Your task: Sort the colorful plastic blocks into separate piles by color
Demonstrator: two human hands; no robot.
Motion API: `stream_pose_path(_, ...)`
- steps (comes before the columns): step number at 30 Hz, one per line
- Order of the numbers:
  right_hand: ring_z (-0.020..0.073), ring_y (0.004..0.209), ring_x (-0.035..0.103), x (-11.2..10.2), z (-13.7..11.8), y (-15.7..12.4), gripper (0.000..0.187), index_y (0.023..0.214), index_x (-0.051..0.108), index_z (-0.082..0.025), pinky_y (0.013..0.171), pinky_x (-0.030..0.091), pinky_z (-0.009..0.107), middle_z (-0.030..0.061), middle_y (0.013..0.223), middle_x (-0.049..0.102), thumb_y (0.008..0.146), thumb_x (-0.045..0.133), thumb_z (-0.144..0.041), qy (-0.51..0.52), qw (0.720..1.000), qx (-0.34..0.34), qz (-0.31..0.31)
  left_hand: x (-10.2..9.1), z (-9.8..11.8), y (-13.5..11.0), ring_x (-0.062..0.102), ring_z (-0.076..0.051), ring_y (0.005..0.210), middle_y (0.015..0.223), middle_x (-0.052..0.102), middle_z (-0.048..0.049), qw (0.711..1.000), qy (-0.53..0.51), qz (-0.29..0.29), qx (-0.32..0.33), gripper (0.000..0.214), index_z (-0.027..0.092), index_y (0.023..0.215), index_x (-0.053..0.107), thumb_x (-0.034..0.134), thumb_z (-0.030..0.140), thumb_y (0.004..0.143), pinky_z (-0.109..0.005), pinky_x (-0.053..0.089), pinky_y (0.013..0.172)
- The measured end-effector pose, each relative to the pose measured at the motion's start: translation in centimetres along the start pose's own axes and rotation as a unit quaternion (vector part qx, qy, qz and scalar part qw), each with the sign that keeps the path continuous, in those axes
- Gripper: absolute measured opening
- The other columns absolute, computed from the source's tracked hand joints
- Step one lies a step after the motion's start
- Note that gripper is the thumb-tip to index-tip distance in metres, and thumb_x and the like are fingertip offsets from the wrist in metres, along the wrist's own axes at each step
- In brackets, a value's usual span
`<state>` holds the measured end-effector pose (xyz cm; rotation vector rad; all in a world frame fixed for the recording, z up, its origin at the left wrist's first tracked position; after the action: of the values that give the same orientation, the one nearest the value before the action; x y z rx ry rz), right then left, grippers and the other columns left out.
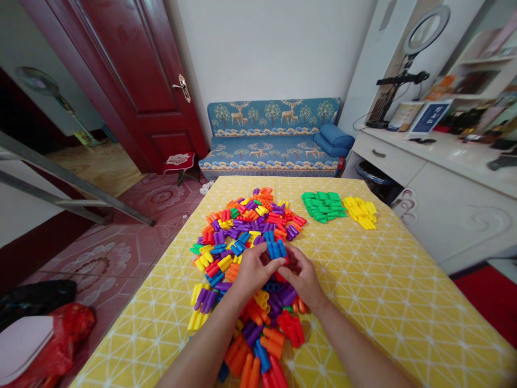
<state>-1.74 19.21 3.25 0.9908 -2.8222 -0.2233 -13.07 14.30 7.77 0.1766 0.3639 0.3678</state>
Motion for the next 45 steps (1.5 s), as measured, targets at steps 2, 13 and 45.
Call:
stream_pose_path(2, 0.0212, 0.096, 0.065, -0.1, -0.1, 0.0, 0.045, 0.116, 0.053, -0.024, 0.082, 0.053, 0.034, 0.0061, 0.108, 0.067, 0.076, 0.070, -0.033, -0.019, 1.000, -0.001, 0.017, -0.9, -0.7, 0.1, 0.057, -0.013, 0.055, 0.066, 0.063, 0.0021, 0.997, -0.047, 0.055, -0.026, 0.023, 0.018, 0.084, 0.055, 0.064, 0.039, 0.081, -0.023, 0.044, 0.053)
stream_pose_path(13, 0.0197, 0.078, 0.064, -2.4, 0.1, 0.4, 0.030, 0.089, 0.056, -0.022, 0.073, 0.053, 0.032, 0.0028, 0.085, 0.068, 0.075, 0.071, -0.045, -0.017, 0.994, 0.018, 0.108, -1.1, -1.8, 0.3, 0.068, -0.020, 0.082, 0.099, 0.071, -0.0077, 0.990, -0.127, -0.033, -0.045, 0.078, 0.021, 0.135, 0.037, 0.077, 0.039, 0.070, -0.029, 0.051, 0.070)
stream_pose_path(45, 0.0203, 0.104, 0.056, -3.1, -0.9, 1.2, 0.034, 0.086, 0.070, -0.020, 0.093, 0.042, 0.034, 0.0082, 0.105, 0.060, 0.095, 0.043, -0.039, -0.145, 0.979, -0.093, 0.114, -14.2, -7.4, -1.4, 0.032, -0.044, 0.134, 0.145, 0.035, -0.0220, 0.837, 0.449, 0.169, -0.262, 0.061, 0.021, 0.137, 0.047, 0.053, 0.051, 0.085, -0.061, 0.042, 0.093)
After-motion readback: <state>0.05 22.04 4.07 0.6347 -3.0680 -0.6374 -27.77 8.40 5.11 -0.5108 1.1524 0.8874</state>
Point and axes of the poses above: each hand's wrist, its own y-axis towards the middle knuckle, its own x-axis out of the palm, z = x × y, the point moved 9 cm from there along y, towards the middle knuckle
